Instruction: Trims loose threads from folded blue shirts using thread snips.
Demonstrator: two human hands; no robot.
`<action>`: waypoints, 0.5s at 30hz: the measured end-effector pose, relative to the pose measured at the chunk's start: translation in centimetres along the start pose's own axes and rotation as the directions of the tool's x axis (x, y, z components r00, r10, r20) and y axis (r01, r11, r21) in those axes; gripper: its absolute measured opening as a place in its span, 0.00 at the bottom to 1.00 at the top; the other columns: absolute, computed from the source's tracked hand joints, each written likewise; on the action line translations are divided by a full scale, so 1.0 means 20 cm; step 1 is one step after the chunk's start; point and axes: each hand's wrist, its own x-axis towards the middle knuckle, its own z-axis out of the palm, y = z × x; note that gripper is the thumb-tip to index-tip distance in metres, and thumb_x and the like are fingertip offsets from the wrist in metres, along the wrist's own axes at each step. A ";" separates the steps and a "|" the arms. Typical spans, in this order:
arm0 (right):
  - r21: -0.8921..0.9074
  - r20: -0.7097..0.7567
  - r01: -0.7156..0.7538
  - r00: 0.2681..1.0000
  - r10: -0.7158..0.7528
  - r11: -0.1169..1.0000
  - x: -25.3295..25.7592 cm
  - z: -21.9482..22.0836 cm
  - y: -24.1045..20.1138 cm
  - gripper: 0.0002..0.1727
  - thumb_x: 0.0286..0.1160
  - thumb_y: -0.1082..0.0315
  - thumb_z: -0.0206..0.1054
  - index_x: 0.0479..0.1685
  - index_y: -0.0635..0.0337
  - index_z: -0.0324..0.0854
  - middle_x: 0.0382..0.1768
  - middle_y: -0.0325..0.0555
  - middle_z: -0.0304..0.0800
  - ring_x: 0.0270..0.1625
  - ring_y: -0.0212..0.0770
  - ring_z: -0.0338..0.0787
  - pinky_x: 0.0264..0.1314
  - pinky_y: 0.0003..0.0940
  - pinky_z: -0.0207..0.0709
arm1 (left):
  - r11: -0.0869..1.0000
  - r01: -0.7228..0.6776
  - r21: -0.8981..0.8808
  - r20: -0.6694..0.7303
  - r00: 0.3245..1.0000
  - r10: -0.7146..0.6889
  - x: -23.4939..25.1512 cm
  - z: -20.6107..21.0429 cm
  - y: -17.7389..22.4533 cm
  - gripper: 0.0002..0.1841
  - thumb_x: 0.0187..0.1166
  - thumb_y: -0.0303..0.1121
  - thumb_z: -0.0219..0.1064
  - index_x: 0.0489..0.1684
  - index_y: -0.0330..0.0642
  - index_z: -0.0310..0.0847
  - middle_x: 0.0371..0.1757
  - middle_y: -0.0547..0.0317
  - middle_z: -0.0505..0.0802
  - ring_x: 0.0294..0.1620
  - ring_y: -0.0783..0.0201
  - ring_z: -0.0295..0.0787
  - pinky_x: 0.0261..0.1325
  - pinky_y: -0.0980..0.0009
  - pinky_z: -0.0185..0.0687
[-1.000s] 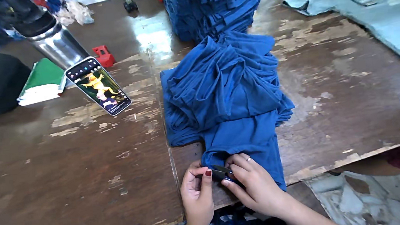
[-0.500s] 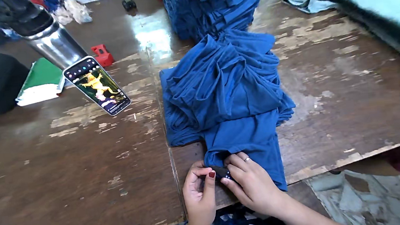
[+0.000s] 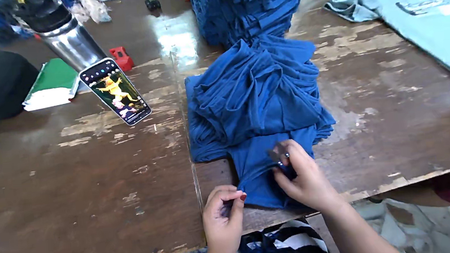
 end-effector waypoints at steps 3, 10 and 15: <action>0.314 -0.038 0.043 0.999 -0.033 0.949 -0.04 -0.08 0.01 0.14 0.61 0.70 0.65 0.46 0.61 0.72 0.54 0.46 0.84 0.44 0.24 0.81 0.44 0.15 0.74 | 0.979 -0.125 0.163 0.040 0.992 0.120 0.02 -0.06 -0.01 0.06 0.68 0.21 0.74 0.35 0.42 0.90 0.44 0.65 0.94 0.50 0.77 0.91 0.53 0.82 0.89; 0.089 0.245 0.007 0.969 -0.028 0.996 -0.14 -0.16 -0.02 0.07 0.70 0.67 0.56 0.38 0.59 0.76 0.29 0.42 0.85 0.32 0.32 0.82 0.34 0.26 0.76 | 0.903 -0.156 0.401 0.270 0.962 0.046 0.06 -0.13 0.01 0.04 0.68 0.22 0.69 0.28 0.38 0.91 0.40 0.60 0.97 0.49 0.75 0.93 0.57 0.83 0.85; -0.127 0.311 0.057 0.950 -0.015 0.990 -0.17 -0.05 -0.04 0.26 0.86 0.43 0.54 0.35 0.58 0.78 0.30 0.46 0.79 0.36 0.44 0.82 0.40 0.37 0.77 | 0.955 0.011 0.297 0.266 0.959 -0.094 0.05 -0.11 0.01 0.02 0.67 0.21 0.70 0.29 0.37 0.88 0.42 0.58 0.97 0.46 0.77 0.94 0.48 0.84 0.87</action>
